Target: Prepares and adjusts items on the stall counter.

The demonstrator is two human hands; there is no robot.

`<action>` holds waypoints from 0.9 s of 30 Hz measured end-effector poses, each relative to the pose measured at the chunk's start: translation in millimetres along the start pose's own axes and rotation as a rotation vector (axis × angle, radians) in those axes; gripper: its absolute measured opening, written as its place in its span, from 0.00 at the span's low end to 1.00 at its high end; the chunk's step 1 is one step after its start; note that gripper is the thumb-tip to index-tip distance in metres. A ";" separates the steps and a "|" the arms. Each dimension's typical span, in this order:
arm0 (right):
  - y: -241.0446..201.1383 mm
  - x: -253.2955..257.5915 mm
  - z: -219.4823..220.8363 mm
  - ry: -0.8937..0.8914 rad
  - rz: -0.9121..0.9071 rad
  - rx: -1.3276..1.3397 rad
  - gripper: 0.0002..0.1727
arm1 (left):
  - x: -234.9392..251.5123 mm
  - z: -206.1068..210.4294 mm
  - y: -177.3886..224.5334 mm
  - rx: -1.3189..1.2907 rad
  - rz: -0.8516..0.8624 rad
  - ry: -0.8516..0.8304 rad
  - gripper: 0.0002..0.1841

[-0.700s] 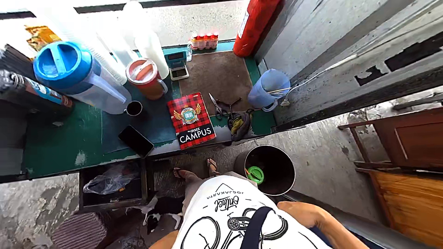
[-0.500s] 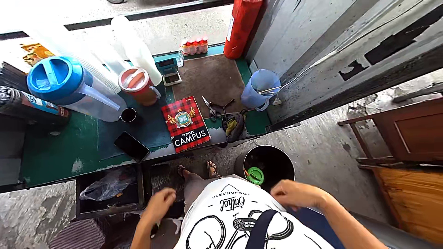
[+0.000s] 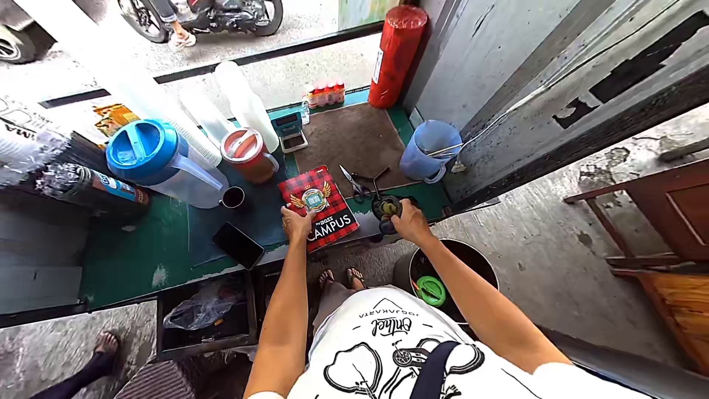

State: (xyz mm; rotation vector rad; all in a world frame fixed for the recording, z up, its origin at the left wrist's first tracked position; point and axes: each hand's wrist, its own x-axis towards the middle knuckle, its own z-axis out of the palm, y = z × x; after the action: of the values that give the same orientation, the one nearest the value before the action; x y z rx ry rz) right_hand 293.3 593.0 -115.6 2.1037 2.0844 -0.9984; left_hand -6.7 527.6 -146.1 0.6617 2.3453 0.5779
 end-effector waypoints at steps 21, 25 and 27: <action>-64.7 43.6 28.6 0.170 -0.003 0.023 0.29 | -12.1 -92.0 -51.7 0.149 0.703 0.233 0.19; -51.8 60.8 35.7 0.061 0.080 0.004 0.23 | -9.1 -53.5 18.0 0.140 0.881 -0.086 0.19; -54.6 60.1 32.2 0.010 0.117 0.024 0.21 | -4.9 -18.9 53.9 0.191 0.871 -0.272 0.20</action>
State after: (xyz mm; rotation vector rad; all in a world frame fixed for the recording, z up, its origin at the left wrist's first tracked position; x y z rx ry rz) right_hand 224.9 638.6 -145.1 2.2173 1.9374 -1.0052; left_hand 0.6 562.4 -101.0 1.7549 1.7908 0.5696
